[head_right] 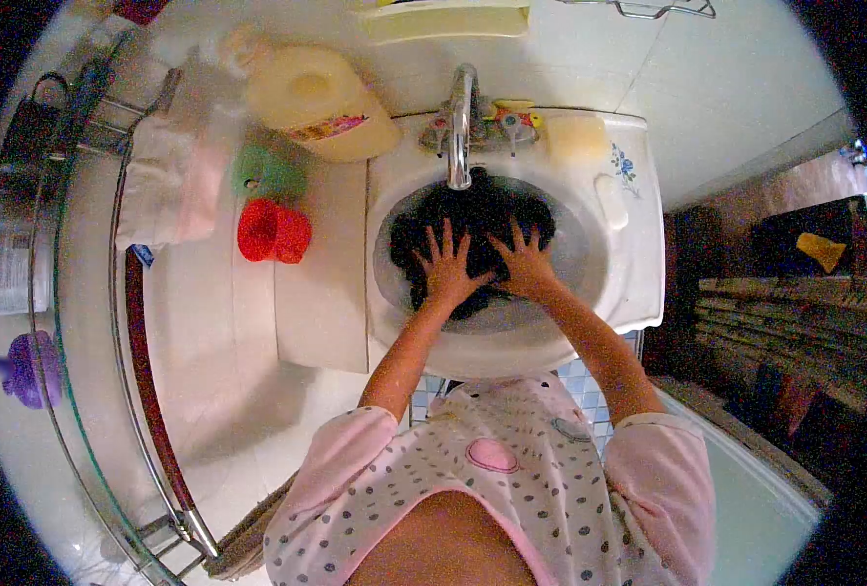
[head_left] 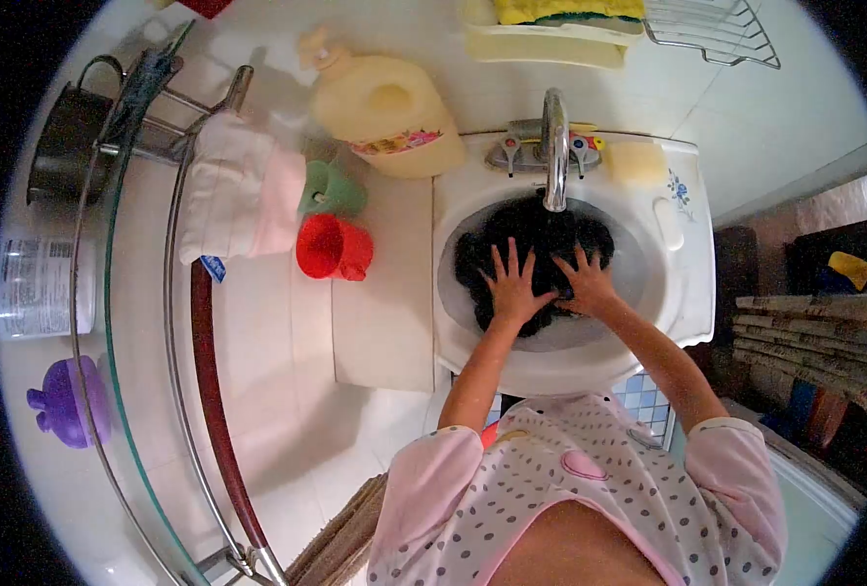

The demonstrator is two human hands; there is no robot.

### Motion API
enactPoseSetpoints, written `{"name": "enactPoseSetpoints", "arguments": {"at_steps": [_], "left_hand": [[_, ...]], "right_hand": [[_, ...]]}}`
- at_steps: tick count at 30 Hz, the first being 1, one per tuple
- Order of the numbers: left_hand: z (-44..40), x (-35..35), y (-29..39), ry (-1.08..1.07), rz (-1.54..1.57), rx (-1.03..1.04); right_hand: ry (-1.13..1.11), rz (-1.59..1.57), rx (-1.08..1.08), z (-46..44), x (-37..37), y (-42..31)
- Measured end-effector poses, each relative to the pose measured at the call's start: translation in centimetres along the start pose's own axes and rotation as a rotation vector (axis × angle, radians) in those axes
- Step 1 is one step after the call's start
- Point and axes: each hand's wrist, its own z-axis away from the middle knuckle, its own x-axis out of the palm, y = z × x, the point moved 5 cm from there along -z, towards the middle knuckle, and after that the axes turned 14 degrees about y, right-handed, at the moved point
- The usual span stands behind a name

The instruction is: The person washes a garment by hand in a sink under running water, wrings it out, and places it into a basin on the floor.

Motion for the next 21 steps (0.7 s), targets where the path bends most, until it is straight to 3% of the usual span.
{"name": "enactPoseSetpoints", "arguments": {"at_steps": [4, 6, 8, 10, 12, 14, 16, 19, 20, 21], "left_hand": [[0.2, 2.4, -0.7, -0.104, 0.007, -0.033], [0.0, 4.9, -1.7, 0.005, 0.020, 0.029], [-0.9, 4.5, -1.8, -0.017, 0.003, 0.081], [-1.8, 3.7, -1.8, -0.038, -0.014, 0.135], [-2.7, 2.5, -2.5, -0.097, 0.369, -0.086], [-3.1, -0.2, -1.8, -0.063, 0.362, -0.074], [-3.3, -2.2, -1.1, -0.222, 0.354, -0.120], [-3.1, -6.1, 0.9, -0.361, 0.293, -0.021], [-2.7, -5.1, 0.6, -0.363, 0.298, -0.027], [-2.4, -3.8, 0.2, -0.232, 0.267, 0.017]], "right_hand": [[0.040, 0.014, 0.013, -0.3, 2.9, 1.3], [0.101, 0.096, -0.053, -1.3, 7.2, 3.1], [0.160, 0.182, -0.121, -2.7, 6.7, 3.4], [-0.163, -0.010, 0.030, -3.2, 4.6, 3.2], [-0.096, -0.079, 0.062, -3.5, 3.4, 3.1], [-0.030, -0.142, 0.088, -3.5, 2.3, 3.4], [-0.209, -0.294, 0.085, -2.8, 1.6, 3.5], [-0.167, -0.013, 0.072, -0.1, -4.1, 1.1], [-0.174, -0.010, 0.069, 0.2, -3.4, 1.0], [-0.129, 0.002, 0.057, 0.1, -2.4, 1.2]]}}
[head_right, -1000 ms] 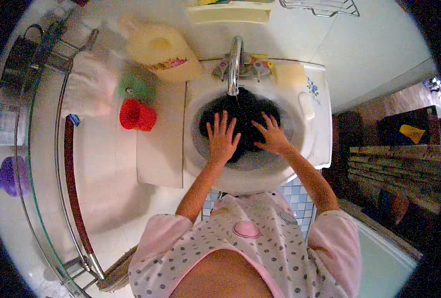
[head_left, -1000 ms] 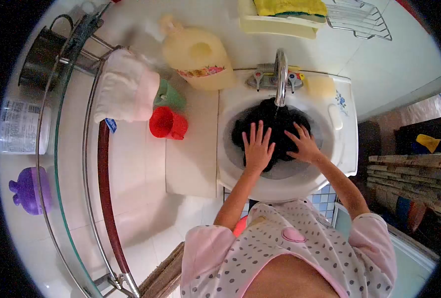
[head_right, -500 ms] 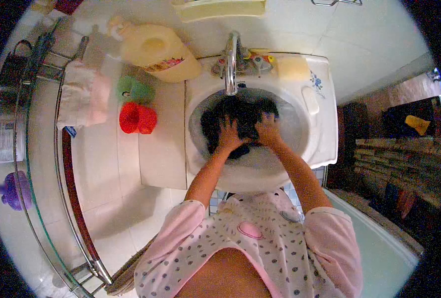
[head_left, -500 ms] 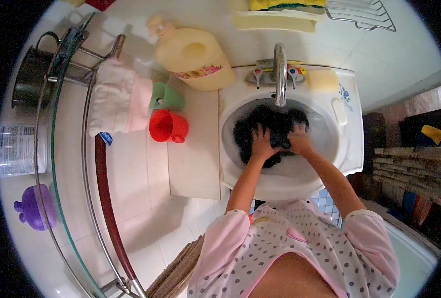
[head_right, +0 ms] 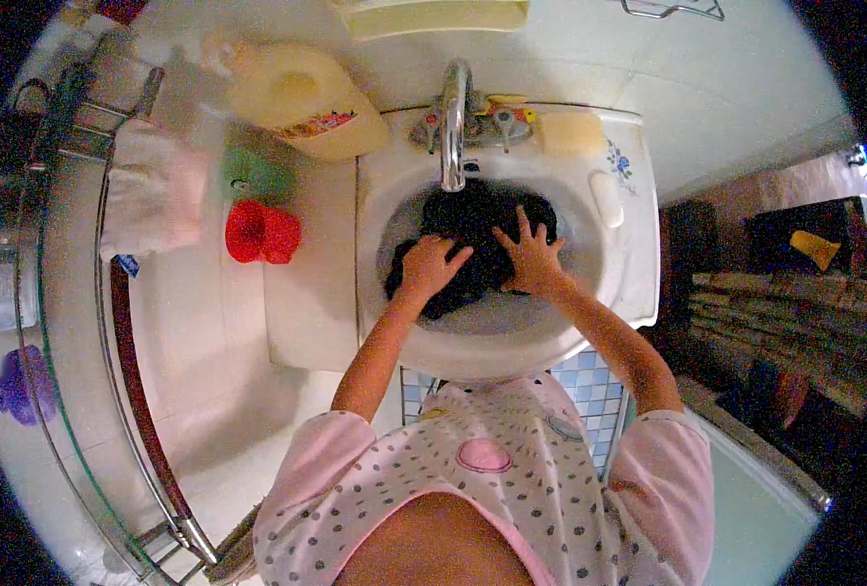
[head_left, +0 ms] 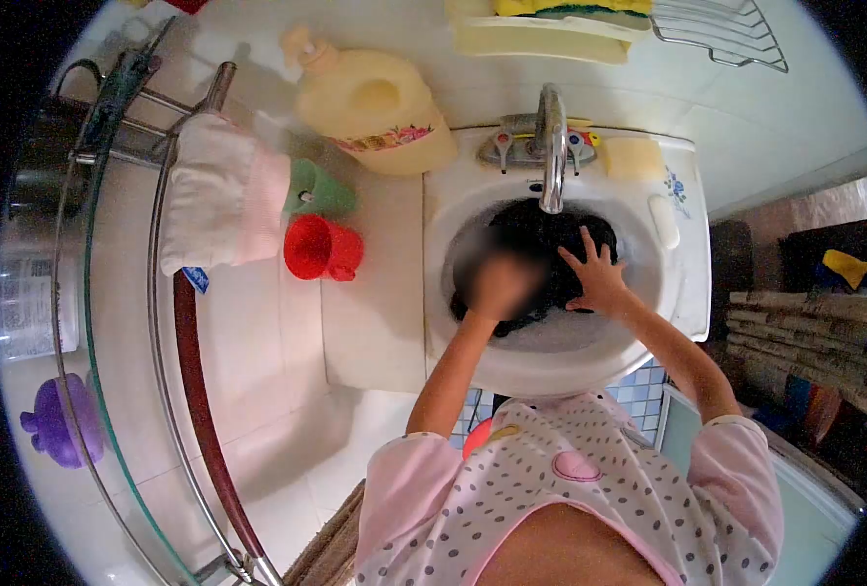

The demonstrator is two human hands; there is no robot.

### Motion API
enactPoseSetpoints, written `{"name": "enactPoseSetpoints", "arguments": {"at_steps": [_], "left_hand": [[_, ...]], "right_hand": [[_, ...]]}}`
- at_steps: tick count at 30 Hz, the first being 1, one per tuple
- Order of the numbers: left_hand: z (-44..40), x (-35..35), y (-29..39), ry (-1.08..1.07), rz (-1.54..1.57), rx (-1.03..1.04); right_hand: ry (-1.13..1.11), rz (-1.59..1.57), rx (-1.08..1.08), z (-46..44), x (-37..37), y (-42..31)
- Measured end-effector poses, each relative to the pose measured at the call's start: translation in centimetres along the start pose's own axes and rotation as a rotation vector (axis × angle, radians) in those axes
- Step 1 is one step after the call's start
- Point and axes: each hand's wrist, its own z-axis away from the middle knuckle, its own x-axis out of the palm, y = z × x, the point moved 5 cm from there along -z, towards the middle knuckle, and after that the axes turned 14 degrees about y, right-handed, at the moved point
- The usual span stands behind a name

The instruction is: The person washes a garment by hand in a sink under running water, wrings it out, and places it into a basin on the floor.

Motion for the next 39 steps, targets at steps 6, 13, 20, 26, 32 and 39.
{"name": "enactPoseSetpoints", "arguments": {"at_steps": [6, 13, 20, 26, 32, 39], "left_hand": [[0.8, 2.9, -1.8, 0.098, -0.409, 0.144], [-2.3, 4.6, -2.8, -0.077, -0.333, -0.115], [-4.5, 18.2, -14.0, -0.008, -0.338, -0.358], [-4.0, 5.4, -3.2, -0.151, -0.028, -0.117], [0.7, 1.3, -0.2, 0.249, -0.035, 0.314], [-2.7, 3.8, 3.3, 0.338, -0.083, 0.458]], "right_hand": [[0.002, 0.003, -0.037, -1.8, 0.3, -0.3], [-0.009, -0.010, -0.025, -3.9, 3.9, 0.2], [-0.070, -0.142, 0.127, -6.2, 6.4, 2.3], [0.117, -0.212, 0.013, -6.0, 5.5, 2.5], [0.240, -0.600, -0.014, -3.5, 1.9, 5.8], [0.691, -0.101, 0.035, -2.7, 0.1, 3.6]]}}
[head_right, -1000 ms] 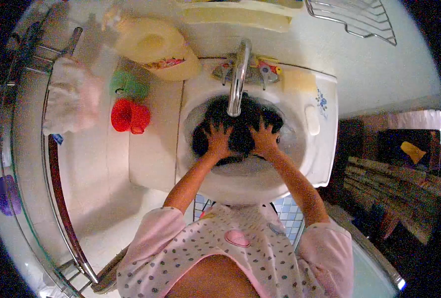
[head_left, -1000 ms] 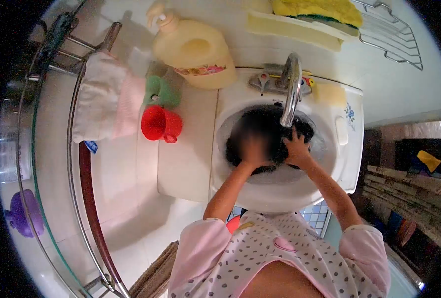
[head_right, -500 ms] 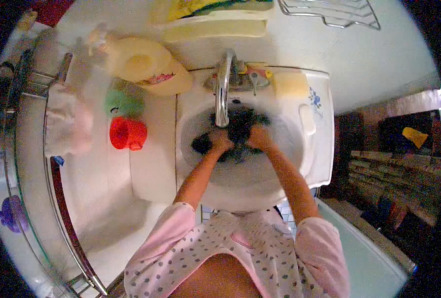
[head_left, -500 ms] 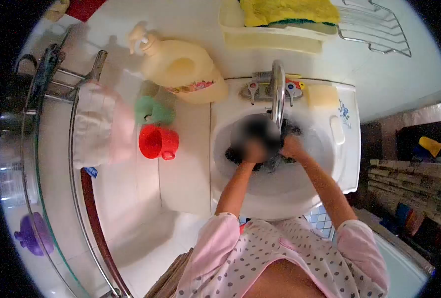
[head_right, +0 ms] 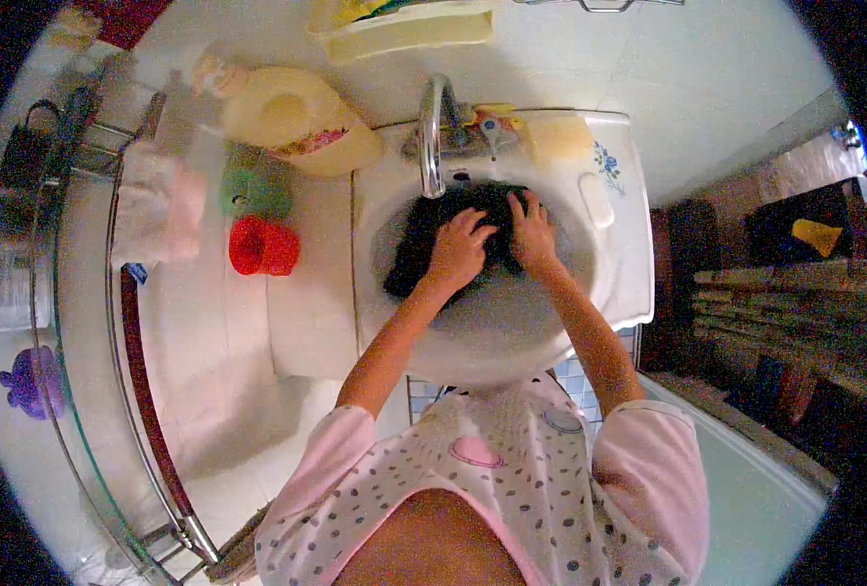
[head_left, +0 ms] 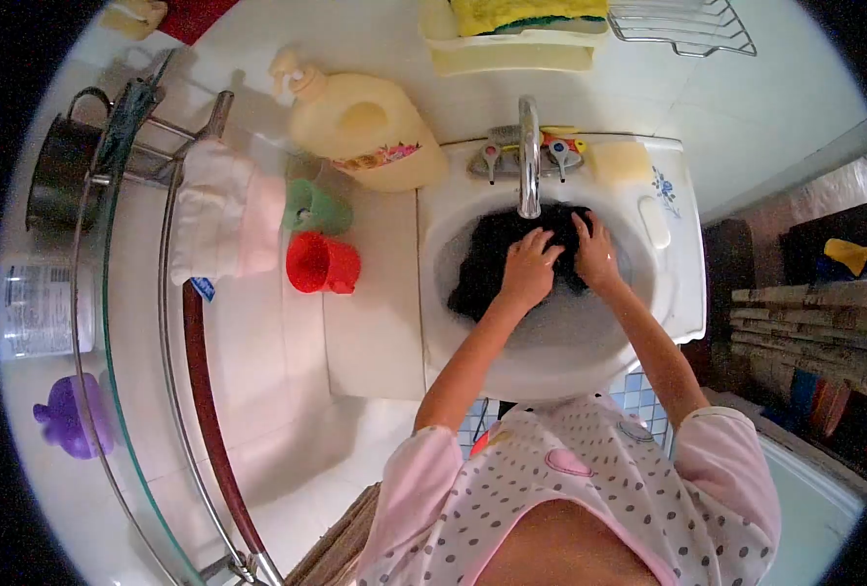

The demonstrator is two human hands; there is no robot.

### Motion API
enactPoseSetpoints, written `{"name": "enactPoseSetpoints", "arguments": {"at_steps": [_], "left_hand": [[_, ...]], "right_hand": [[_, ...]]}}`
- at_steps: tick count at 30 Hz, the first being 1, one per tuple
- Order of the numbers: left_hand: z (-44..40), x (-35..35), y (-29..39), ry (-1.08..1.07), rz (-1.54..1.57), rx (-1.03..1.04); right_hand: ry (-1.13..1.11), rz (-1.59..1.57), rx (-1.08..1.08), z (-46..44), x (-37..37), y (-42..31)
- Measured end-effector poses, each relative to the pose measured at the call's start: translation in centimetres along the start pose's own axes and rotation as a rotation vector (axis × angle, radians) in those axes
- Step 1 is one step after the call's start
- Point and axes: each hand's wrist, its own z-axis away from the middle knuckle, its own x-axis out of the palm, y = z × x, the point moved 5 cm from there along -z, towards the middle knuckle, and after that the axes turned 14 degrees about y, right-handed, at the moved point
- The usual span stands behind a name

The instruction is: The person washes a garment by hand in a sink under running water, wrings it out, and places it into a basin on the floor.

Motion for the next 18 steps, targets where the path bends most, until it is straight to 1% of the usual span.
{"name": "enactPoseSetpoints", "arguments": {"at_steps": [1, 2, 3, 4, 6, 7, 8, 10, 11, 12, 13, 14, 15, 16, 18], "left_hand": [[0.4, 0.6, 0.0, -0.002, -0.002, 0.006], [1.0, 1.7, -0.1, -0.109, -0.136, 0.040], [1.5, 2.4, -0.1, -0.217, -0.265, 0.073], [1.5, 2.0, 0.2, -0.218, -0.262, 0.080], [2.2, 1.4, -1.7, -0.455, -0.259, -0.138], [2.3, 1.3, -2.5, -0.544, -0.350, -0.166], [2.1, 0.9, -3.0, -0.550, -0.347, -0.156], [2.0, 0.4, -4.7, -0.556, -0.269, -0.285], [2.2, 0.7, -5.3, -0.509, -0.286, -0.264], [2.0, 0.6, -5.3, -0.505, -0.283, -0.257], [1.8, 0.5, -5.4, -0.500, -0.255, -0.310], [1.6, 0.5, -5.5, -0.494, -0.225, -0.364], [1.4, 0.5, -5.1, -0.491, -0.220, -0.359], [1.3, 0.3, -4.6, -0.466, -0.271, -0.392], [1.4, 0.3, -3.5, -0.438, -0.319, -0.414]], "right_hand": [[-0.099, -0.058, 0.175, -0.1, 1.1, 0.7], [-0.199, -0.115, 0.350, 0.0, 2.0, 1.5], [-0.291, -0.128, 0.389, 0.2, 2.4, 2.4], [-0.287, -0.125, 0.395, -0.1, 1.6, 2.8], [-0.665, -0.171, 0.564, 1.2, 1.3, 3.9], [-0.661, -0.169, 0.578, 2.0, 1.3, 4.8], [-0.623, -0.176, 0.590, 2.9, 1.3, 5.8], [-0.577, -0.179, 0.604, 4.0, 0.3, 7.0], [-0.350, -0.220, 0.448, 3.5, -1.5, 6.9], [-0.124, -0.255, 0.288, 3.0, -3.6, 6.4], [-0.119, -0.250, 0.289, 2.8, -4.7, 6.3], [0.078, -0.328, 0.141, 2.2, -6.7, 5.7], [0.272, -0.401, -0.009, 1.8, -9.1, 5.1], [0.269, -0.402, -0.007, 1.7, -10.4, 5.1], [-0.432, -0.925, 0.778, 3.8, -9.1, 5.7]]}}
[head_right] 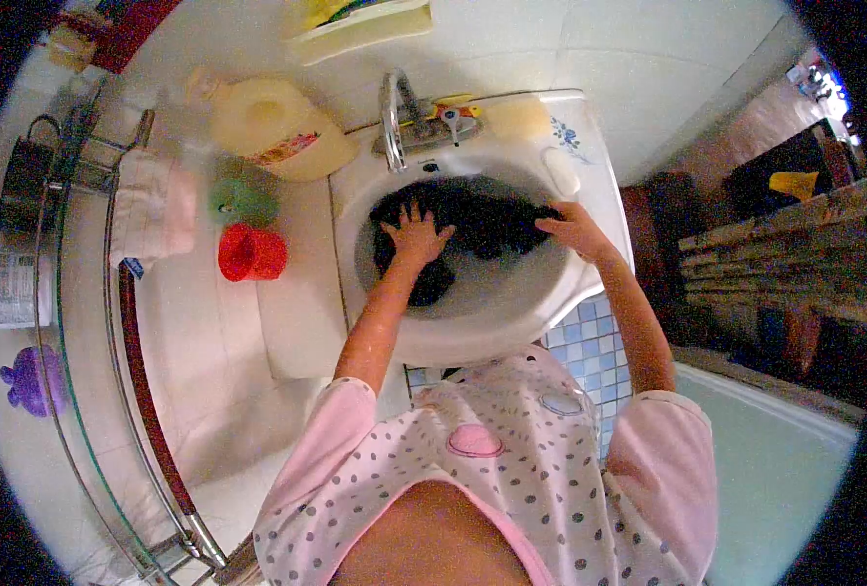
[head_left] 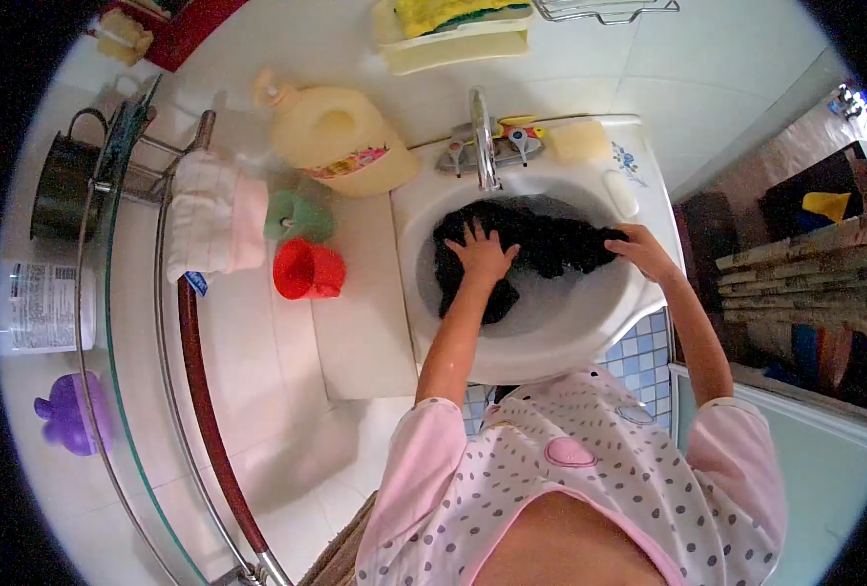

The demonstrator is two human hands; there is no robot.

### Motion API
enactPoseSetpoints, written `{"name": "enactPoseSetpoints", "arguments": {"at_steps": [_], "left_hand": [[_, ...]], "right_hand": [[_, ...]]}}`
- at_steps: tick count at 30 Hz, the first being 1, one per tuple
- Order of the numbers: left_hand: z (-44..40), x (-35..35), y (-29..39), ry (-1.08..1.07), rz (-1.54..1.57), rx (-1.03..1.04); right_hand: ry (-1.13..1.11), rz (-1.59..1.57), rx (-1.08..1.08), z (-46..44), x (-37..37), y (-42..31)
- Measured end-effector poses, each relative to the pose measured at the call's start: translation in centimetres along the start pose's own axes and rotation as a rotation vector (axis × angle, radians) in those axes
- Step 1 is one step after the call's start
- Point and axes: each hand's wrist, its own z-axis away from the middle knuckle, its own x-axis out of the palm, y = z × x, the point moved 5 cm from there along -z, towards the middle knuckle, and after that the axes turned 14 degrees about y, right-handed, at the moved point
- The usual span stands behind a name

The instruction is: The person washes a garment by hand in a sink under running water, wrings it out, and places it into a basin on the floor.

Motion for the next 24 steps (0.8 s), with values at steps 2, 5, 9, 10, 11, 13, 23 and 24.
{"name": "enactPoseSetpoints", "arguments": {"at_steps": [2, 5, 9, 10, 11, 13, 23, 24], "left_hand": [[0.5, -0.7, 1.8, 0.138, -0.208, 0.078], [2.6, 1.0, 5.5, 0.427, 0.090, 0.532], [4.8, 1.7, 6.2, 0.288, 0.234, 0.590], [4.8, 1.2, 6.0, 0.283, 0.234, 0.593], [4.3, 1.0, 5.2, 0.193, 0.165, 0.555], [3.2, 1.1, 3.3, 0.117, 0.065, 0.484], [0.9, -0.9, -1.0, -0.007, -0.074, 0.333], [1.3, -1.8, 0.0, -0.040, -0.124, 0.305]], "right_hand": [[0.001, -0.031, 0.059, 1.5, 0.7, -0.7], [0.023, -0.109, 0.258, 1.7, 3.6, 1.9], [0.082, 0.228, 0.036, 0.9, 7.9, 4.2], [0.123, 0.511, -0.067, 1.0, 8.3, 3.9], [0.160, 0.794, -0.171, 1.2, 8.6, 3.6], [-0.074, 0.869, -0.185, 0.5, 8.2, 3.8], [0.040, 1.108, -0.390, -1.6, 4.5, 3.6], [0.299, 0.968, -0.546, -1.3, 4.0, 1.8]]}}
